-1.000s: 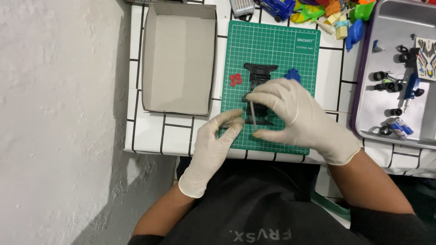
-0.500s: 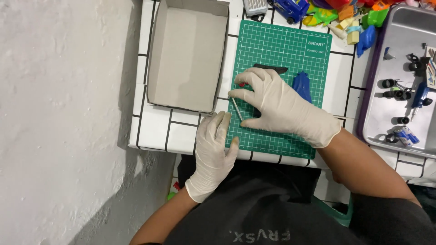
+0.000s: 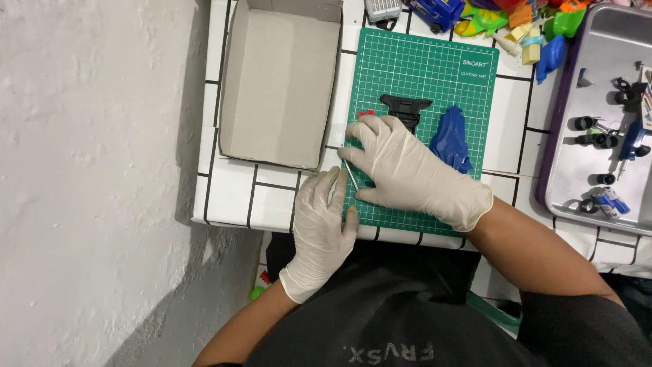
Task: Assembling a plastic toy car model kit on a cutting mat, including placing parts on the chassis.
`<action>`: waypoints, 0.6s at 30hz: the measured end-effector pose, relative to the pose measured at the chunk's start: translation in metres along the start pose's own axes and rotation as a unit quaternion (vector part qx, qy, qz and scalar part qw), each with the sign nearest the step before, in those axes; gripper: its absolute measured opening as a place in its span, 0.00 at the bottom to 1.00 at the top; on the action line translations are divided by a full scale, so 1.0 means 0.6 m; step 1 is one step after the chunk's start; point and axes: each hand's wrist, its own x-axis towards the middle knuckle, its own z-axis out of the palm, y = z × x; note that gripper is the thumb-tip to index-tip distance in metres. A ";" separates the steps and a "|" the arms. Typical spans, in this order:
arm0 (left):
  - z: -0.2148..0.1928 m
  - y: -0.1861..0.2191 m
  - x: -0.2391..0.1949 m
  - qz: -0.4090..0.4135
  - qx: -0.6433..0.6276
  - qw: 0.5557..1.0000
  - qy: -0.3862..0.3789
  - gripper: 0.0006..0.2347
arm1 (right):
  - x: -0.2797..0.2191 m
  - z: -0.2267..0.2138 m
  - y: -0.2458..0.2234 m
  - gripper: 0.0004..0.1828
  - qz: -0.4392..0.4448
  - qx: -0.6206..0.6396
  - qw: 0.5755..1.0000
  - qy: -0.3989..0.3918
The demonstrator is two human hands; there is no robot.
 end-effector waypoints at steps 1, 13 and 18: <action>-0.001 0.001 0.000 0.000 0.000 1.000 0.000 0.25 | 0.000 -0.001 -0.002 0.37 0.000 0.000 1.000 0.000; -0.004 -0.001 -0.001 0.005 -0.006 1.000 -0.007 0.27 | -0.004 -0.014 -0.017 0.40 0.015 -0.049 0.996 -0.068; -0.006 0.002 -0.001 -0.009 0.002 1.000 -0.011 0.27 | -0.007 -0.011 -0.016 0.42 0.015 -0.043 0.998 -0.051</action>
